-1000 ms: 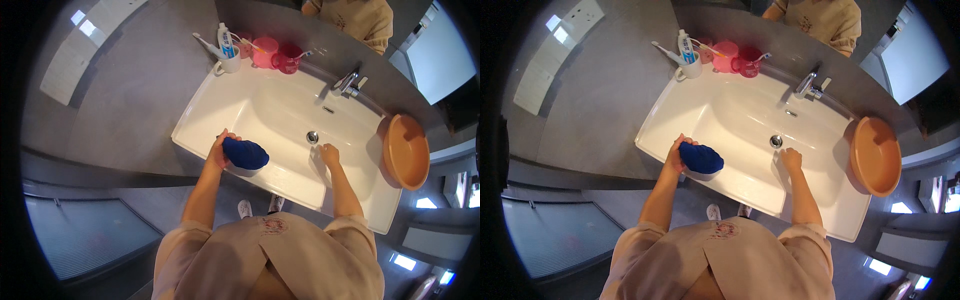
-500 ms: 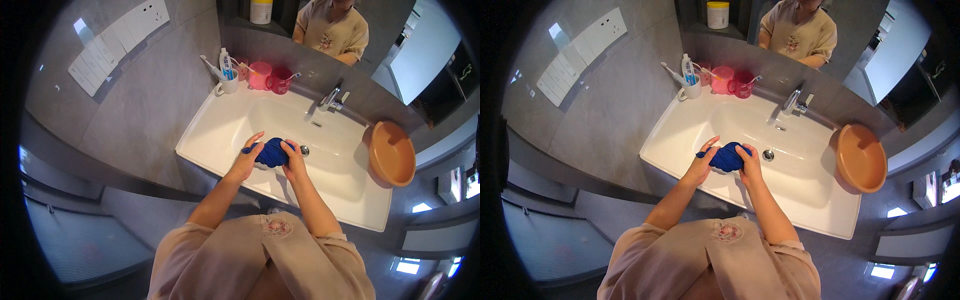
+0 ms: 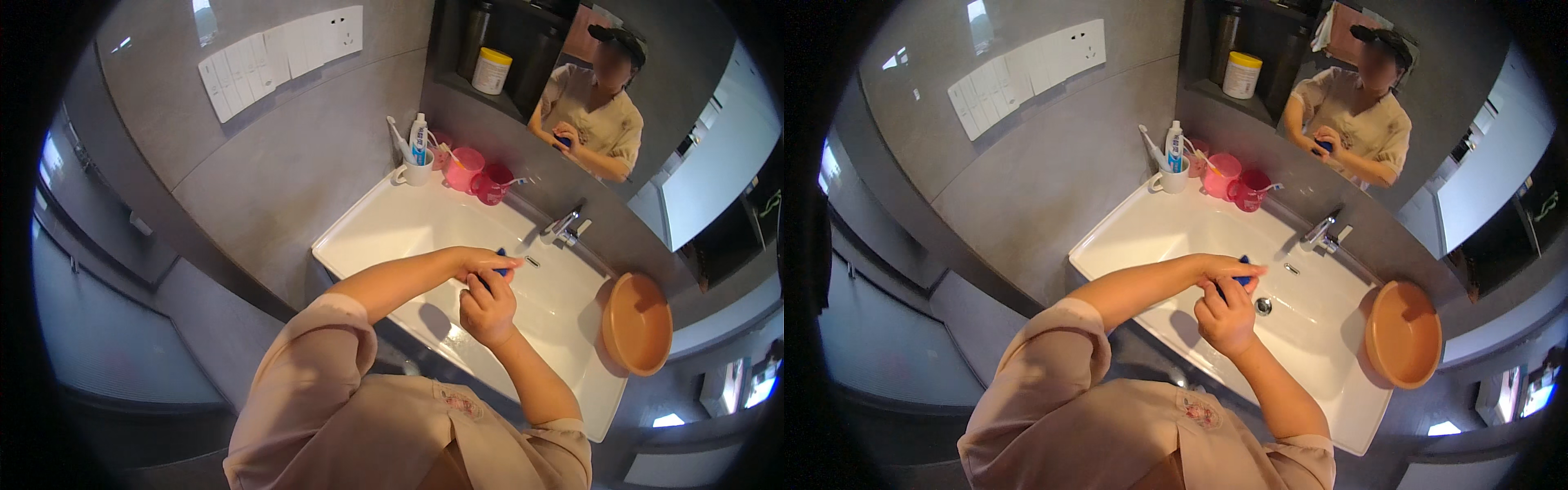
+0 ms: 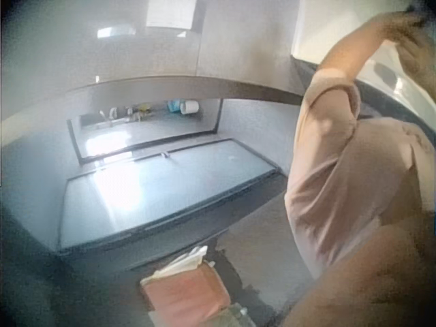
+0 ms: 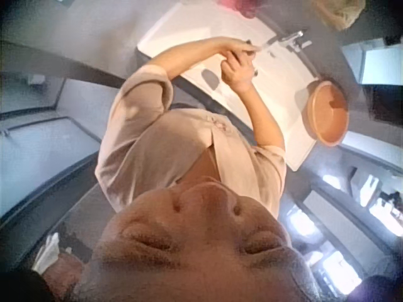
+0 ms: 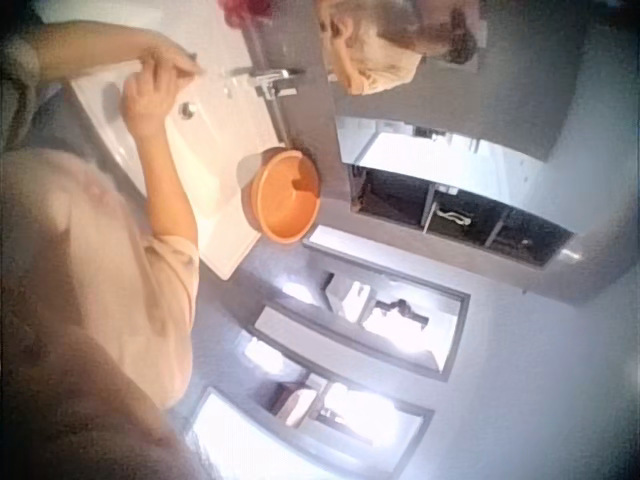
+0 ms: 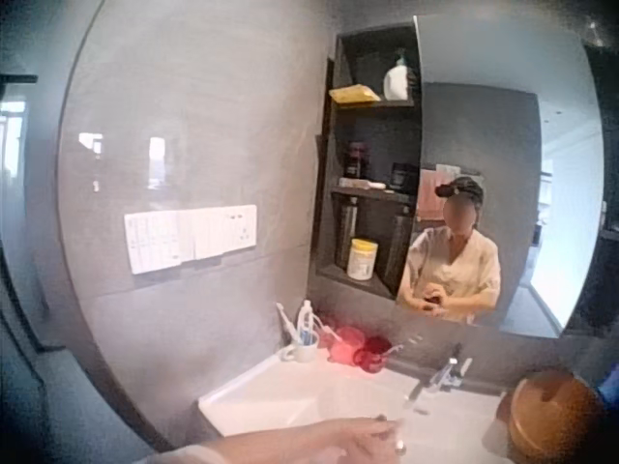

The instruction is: The person washes a blue cloth in a sink, wipes the sink basin and faucet with the damp cloth, and rinses the cloth. Then, the person applies toothpaste from a tube onto a toothbrush and replaces the tube in a cup.

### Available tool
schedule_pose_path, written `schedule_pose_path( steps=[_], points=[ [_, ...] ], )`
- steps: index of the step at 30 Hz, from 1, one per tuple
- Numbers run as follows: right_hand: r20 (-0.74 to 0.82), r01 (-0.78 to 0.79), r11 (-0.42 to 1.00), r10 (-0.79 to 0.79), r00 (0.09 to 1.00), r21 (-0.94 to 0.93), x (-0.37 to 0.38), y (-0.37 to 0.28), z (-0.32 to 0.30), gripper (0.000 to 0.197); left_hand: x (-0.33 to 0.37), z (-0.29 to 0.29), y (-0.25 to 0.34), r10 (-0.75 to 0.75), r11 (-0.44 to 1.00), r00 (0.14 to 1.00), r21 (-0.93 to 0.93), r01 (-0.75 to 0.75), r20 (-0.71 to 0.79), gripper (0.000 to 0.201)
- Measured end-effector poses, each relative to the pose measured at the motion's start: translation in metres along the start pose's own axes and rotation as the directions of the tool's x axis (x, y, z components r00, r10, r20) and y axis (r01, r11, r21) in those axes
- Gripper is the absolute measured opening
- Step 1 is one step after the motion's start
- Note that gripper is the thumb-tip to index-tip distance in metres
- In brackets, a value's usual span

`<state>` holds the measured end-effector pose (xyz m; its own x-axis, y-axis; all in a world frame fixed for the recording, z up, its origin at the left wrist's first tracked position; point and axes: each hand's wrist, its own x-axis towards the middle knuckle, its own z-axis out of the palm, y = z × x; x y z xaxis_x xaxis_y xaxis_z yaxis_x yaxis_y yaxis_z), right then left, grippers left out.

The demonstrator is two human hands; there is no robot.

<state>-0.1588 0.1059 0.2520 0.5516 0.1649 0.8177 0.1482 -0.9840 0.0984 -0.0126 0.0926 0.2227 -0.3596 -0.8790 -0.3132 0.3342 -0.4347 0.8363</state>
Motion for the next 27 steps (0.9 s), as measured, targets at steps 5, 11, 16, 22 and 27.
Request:
schedule_pose_path(
  steps=[5,11,16,22,27],
  points=[
    [0.166,0.247,0.964,-0.229,0.959,-0.102,-0.011,0.015,0.009,0.017,0.016,0.017,0.037,-0.113,0.812,0.993,0.573,0.106,-0.023,0.048],
    [0.411,0.314,0.943,-0.244,0.878,-0.11,-0.051,0.034,0.039,0.014,0.037,0.03,0.029,0.064,0.314,0.975,0.932,0.182,-0.212,0.046],
    [0.862,0.024,0.986,0.132,0.489,-0.164,-0.077,0.028,0.081,0.022,0.057,0.015,-0.021,0.325,0.11,0.913,0.968,0.224,-0.248,0.035],
    [0.774,0.245,0.969,-0.184,0.606,0.038,-0.079,0.014,0.06,0.031,0.044,-0.012,-0.036,0.098,0.478,0.923,0.831,0.285,-0.373,0.032],
    [0.468,-0.508,0.854,0.406,0.785,0.112,-0.084,0.013,0.014,0.047,-0.024,-0.046,-0.038,-0.06,0.945,0.94,0.283,0.162,-0.336,0.036]
  ],
)
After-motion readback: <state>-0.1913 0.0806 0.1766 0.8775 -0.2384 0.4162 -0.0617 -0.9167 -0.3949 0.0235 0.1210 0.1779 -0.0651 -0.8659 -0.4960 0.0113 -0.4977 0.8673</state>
